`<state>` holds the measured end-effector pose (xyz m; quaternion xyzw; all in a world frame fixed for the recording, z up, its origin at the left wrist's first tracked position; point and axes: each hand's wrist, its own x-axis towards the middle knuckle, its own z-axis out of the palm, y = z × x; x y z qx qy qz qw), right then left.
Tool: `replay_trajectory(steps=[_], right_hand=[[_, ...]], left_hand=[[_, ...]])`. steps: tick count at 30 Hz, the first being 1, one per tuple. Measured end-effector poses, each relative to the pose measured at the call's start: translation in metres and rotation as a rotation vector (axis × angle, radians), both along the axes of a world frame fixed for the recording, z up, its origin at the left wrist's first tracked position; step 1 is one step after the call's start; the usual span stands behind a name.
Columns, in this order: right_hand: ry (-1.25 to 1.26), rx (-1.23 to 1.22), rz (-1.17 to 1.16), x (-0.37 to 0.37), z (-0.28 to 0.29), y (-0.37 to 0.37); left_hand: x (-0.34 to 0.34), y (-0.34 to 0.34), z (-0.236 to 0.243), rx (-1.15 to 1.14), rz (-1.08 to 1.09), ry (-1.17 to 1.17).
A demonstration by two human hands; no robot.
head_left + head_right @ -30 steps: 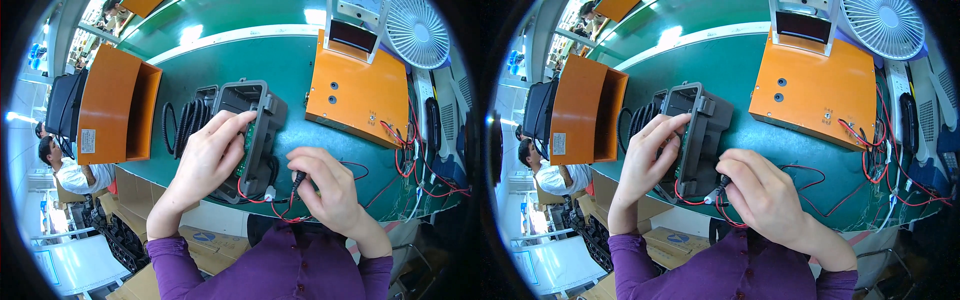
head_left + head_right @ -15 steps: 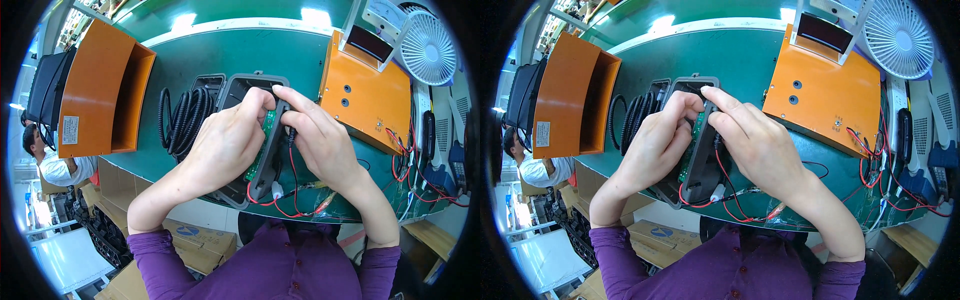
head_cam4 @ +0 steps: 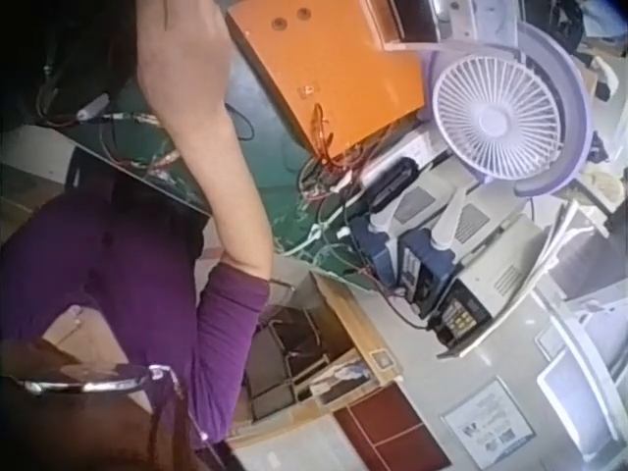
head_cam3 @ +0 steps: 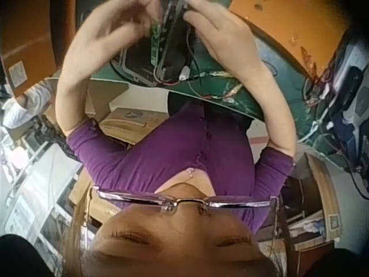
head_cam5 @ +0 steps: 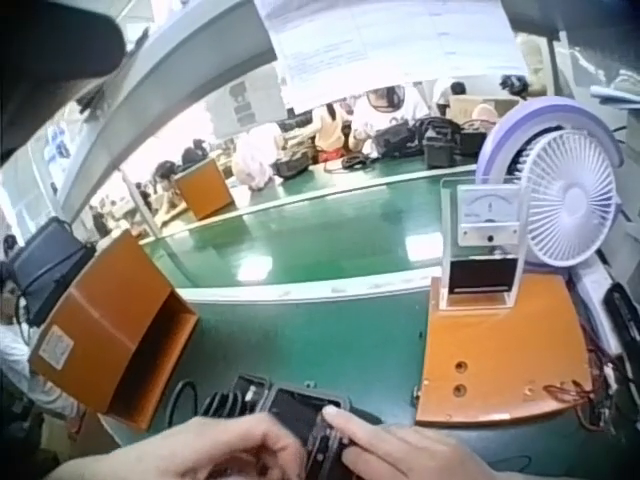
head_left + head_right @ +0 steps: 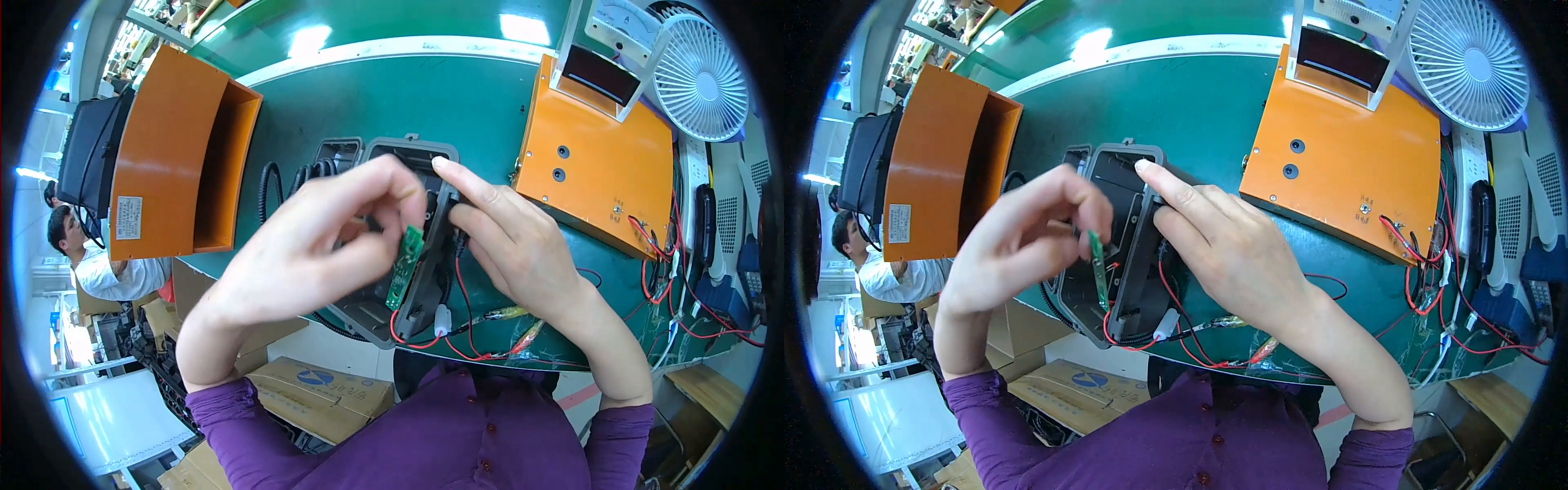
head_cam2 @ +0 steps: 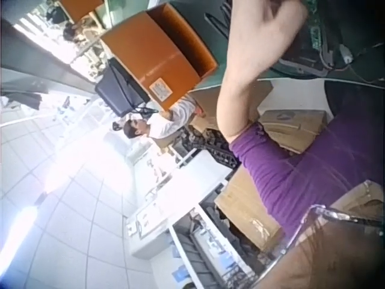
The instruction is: Testing the circuitry and connections of an electronic device within a plastic housing.
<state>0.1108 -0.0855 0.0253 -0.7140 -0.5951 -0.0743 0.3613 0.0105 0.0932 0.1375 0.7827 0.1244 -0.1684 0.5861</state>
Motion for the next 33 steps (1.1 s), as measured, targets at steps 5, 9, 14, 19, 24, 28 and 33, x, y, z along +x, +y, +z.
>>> replay_trajectory(steps=[5,9,14,19,24,28,33], right_hand=[[0.103,0.096,0.013,-0.015,0.014,-0.013],[0.064,0.160,0.016,-0.034,0.027,-0.028],[0.059,0.262,0.060,-0.046,0.026,-0.021],[0.230,0.234,0.121,-0.050,0.026,-0.012],[0.169,0.280,0.097,-0.060,0.019,0.001],[0.196,0.265,0.112,-0.056,0.039,0.003],[0.116,0.424,0.082,-0.054,0.032,0.009]], left_hand=[[-0.050,-0.025,-0.017,0.493,0.161,-0.422],[-0.067,-0.032,-0.039,0.451,0.253,-0.665],[-0.084,-0.038,-0.069,0.252,0.497,-0.826],[-0.091,-0.037,-0.076,0.228,0.534,-0.840],[-0.092,-0.026,-0.082,0.232,0.387,-0.918],[-0.088,-0.022,-0.077,0.283,0.304,-0.959],[-0.084,-0.019,-0.077,0.282,0.234,-0.987]])
